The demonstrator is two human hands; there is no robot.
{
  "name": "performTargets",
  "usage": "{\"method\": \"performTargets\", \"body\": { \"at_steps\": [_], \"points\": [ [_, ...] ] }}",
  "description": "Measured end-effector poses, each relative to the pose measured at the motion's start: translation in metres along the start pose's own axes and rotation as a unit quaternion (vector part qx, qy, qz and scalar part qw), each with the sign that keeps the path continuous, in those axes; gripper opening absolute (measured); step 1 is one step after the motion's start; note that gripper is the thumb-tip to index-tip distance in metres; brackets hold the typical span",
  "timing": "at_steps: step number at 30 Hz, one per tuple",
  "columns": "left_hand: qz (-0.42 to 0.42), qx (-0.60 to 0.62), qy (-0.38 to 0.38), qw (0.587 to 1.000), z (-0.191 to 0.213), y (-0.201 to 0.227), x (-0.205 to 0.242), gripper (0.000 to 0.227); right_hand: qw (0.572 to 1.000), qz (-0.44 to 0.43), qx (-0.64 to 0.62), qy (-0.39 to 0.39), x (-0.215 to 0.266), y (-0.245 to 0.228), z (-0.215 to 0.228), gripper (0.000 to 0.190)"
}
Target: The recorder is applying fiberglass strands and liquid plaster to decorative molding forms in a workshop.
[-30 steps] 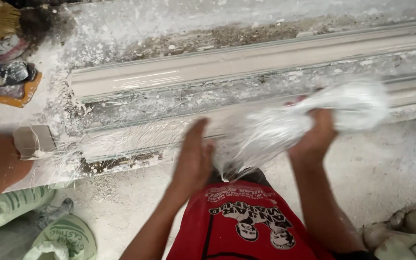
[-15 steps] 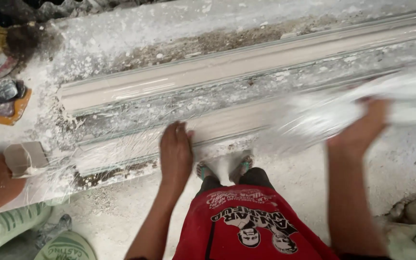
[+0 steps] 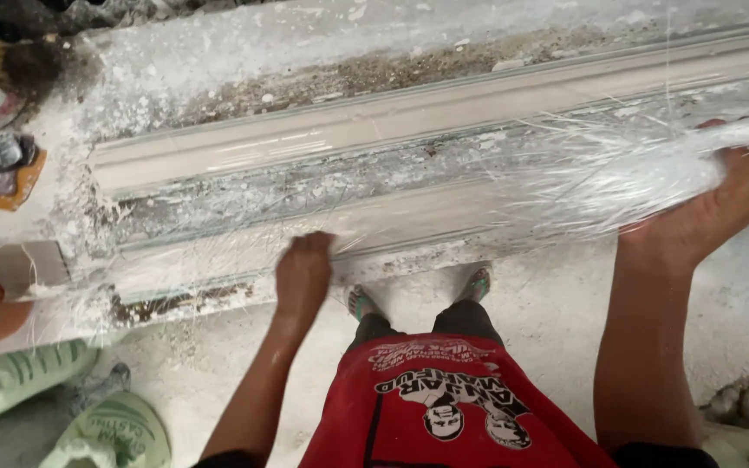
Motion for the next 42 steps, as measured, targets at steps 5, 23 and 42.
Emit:
{"method": "performTargets", "body": {
  "at_steps": [5, 23, 42],
  "points": [
    [0.075, -0.031, 0.068, 0.994, 0.065, 0.078, -0.013, 0.036, 0.980, -0.093, 0.137, 0.113, 0.002, 0.083, 0.067, 0.008],
    [0.153, -0.268, -0.120, 0.943, -0.032, 0.125, -0.011, 0.047, 0.997, -0.069, -0.004, -0.028, -0.118, 0.068, 0.125, 0.021],
    [0.138, -0.218, -0.191, 0.947, -0.088, 0.129, -0.019, 0.062, 0.989, -0.041, 0.136, 0.042, -0.118, 0.079, 0.139, 0.022]
  ]
}}
Point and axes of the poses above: each hand's wrist, its own x-axis away from the middle knuckle, its own z-axis out of the back of the hand, y = z × x, the point moved 6 cm from there along -x, towards the middle knuckle, and after that the axes turned 6 degrees about y, right-handed, at the moved point
